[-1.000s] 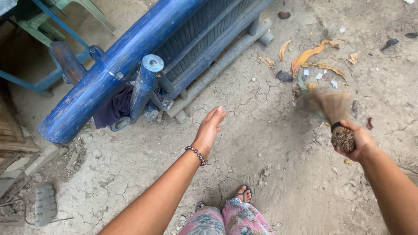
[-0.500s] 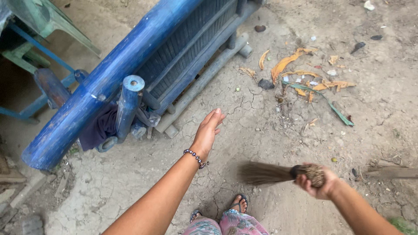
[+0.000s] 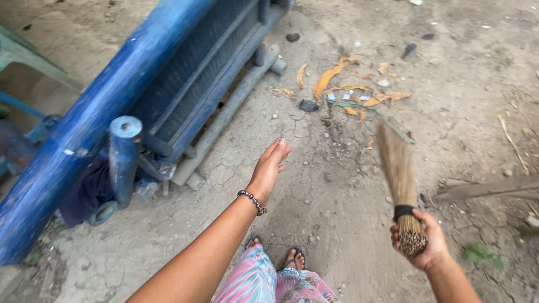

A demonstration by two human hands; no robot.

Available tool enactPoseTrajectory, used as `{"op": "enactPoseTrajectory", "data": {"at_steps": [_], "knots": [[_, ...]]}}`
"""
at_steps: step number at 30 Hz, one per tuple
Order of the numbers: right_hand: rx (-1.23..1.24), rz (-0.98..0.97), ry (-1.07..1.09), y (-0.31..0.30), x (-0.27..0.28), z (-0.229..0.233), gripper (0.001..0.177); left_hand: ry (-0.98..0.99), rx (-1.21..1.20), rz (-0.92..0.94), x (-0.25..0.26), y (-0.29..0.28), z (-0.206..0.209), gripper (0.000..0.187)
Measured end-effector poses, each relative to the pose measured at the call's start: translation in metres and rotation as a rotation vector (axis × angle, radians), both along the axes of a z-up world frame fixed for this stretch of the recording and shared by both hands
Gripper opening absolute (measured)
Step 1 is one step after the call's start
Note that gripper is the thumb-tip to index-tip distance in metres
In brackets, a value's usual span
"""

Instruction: The person sweeps debris and dirt from the ground using a handheld broom made of sticks.

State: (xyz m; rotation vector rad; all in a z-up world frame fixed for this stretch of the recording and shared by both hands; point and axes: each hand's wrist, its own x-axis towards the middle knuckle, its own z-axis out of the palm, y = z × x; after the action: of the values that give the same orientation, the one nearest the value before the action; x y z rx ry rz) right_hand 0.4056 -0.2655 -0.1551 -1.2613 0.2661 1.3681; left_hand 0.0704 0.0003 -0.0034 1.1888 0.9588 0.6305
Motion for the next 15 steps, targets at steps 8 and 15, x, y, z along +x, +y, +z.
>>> {"op": "enactPoseTrajectory", "data": {"at_steps": [8, 15], "knots": [[0.027, -0.725, 0.297, -0.114, -0.053, -0.107, 0.068, -0.037, 0.008, -0.121, 0.055, 0.026, -0.01, 0.081], [0.103, -1.227, 0.338, -0.089, 0.034, -0.111, 0.058, -0.04, -0.002, -0.239, 0.128, 0.077, -0.017, 0.08]]}}
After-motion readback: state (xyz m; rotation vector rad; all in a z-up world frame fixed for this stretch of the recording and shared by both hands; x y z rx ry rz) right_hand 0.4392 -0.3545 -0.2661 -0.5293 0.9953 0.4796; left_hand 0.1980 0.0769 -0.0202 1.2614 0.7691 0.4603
